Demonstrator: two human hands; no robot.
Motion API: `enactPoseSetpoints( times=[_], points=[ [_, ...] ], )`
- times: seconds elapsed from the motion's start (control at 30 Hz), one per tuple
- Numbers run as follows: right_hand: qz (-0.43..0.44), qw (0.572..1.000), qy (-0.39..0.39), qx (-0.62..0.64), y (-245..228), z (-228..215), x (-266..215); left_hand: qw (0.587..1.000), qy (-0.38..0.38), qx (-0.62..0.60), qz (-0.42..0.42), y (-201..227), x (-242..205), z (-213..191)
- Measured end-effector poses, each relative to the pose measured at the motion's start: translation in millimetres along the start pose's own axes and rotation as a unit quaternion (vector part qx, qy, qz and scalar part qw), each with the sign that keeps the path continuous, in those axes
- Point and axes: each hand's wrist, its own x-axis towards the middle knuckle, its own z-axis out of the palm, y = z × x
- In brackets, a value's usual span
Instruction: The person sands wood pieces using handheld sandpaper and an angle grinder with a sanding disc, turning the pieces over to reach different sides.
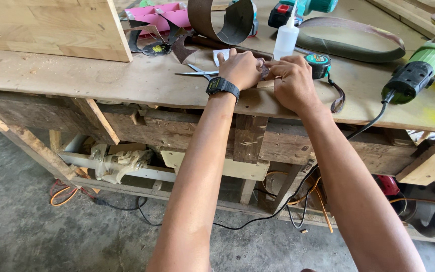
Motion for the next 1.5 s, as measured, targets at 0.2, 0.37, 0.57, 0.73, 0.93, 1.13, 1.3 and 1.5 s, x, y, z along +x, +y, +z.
enactPoseSetpoints(
  times=[0.2, 0.37, 0.57, 0.73, 0.93, 1.13, 1.3, 1.5],
  points=[
    [0.000, 1.000, -0.007, -0.013, 13.0, 5.2, 3.7, 0.999, 0.013, -0.029, 0.005, -2.7, 7.4, 0.9],
    [-0.015, 1.000, 0.000, -0.019, 17.6, 4.3, 14.2, 0.999, 0.015, -0.035, -0.011, -2.6, 13.3, -4.1],
    [-0.030, 0.999, 0.022, -0.033, 19.3, 8.6, 15.2, 0.999, 0.026, -0.032, -0.002, -6.1, 12.3, -6.5],
    [-0.068, 0.993, 0.046, -0.090, 17.8, 8.9, 14.9, 0.999, 0.037, -0.030, 0.008, -12.6, 19.7, -0.6],
    [-0.040, 0.998, 0.035, -0.042, 16.7, 6.4, 8.2, 0.997, 0.053, -0.054, 0.005, -10.8, 19.1, -0.9],
    [-0.029, 0.998, 0.025, -0.042, 14.6, 5.5, 5.2, 0.990, 0.131, -0.057, -0.003, -19.5, 40.4, 24.2],
    [-0.010, 1.000, 0.011, -0.024, 11.4, 3.2, 5.5, 0.987, 0.149, -0.062, 0.007, -21.9, 54.8, 33.1],
    [-0.025, 0.999, 0.017, -0.023, 16.1, 5.3, 7.0, 0.987, 0.143, -0.074, -0.016, -19.9, 63.8, 37.0]
  ],
)
